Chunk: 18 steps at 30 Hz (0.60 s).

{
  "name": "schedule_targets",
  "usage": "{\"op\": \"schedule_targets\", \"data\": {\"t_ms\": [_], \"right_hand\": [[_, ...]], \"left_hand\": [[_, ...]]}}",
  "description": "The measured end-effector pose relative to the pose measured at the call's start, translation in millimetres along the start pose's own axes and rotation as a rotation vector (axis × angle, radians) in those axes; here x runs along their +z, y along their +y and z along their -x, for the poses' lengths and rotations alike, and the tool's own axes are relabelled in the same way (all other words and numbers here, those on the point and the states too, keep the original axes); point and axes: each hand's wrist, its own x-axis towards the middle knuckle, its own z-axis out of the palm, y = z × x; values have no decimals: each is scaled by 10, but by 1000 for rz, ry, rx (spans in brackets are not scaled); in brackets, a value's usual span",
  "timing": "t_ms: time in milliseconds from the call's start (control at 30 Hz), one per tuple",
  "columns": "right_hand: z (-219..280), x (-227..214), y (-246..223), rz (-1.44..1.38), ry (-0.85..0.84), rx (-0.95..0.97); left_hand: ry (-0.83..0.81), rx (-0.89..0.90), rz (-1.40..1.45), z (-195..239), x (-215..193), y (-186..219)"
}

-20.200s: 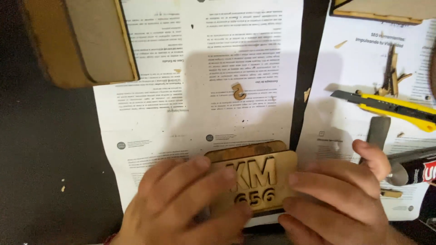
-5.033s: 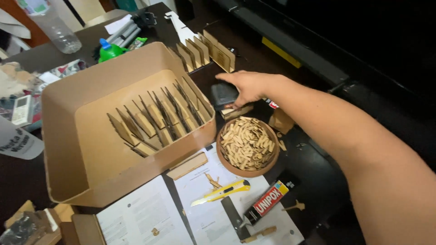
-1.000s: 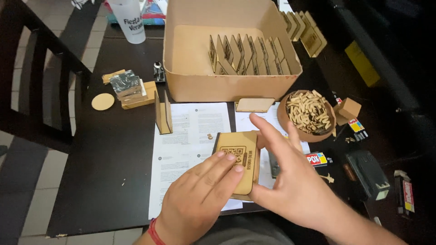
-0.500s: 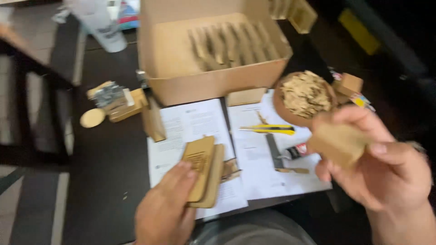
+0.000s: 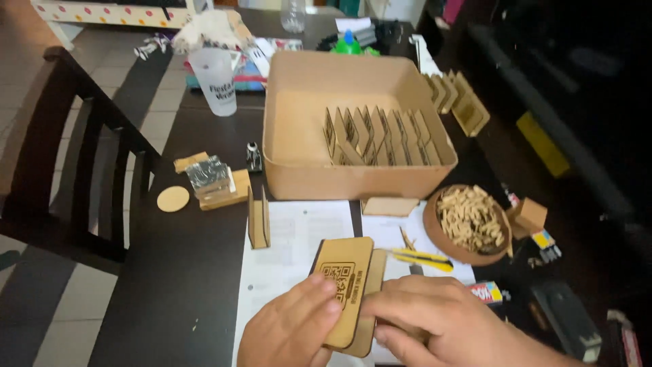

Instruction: Assembling a wooden model or display using glue and a cutter while following printed instructions.

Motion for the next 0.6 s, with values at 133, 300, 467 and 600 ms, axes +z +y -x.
{"op": "schedule_targets", "data": {"t_ms": [133,300,467,600], "right_hand": [[-112,7,199,389,18,-18],[-342,-98,317,879,-190,-226],[-1074,-675,594,768,-103,-35],[-2042,-781,734,763,-290,768]], "left_hand": [[56,47,-38,-202,-147,11],[24,-338,246,-315,-352,33],[356,-397,126,-88,-106,-272],[351,-277,-147,183,212,-675]]}}
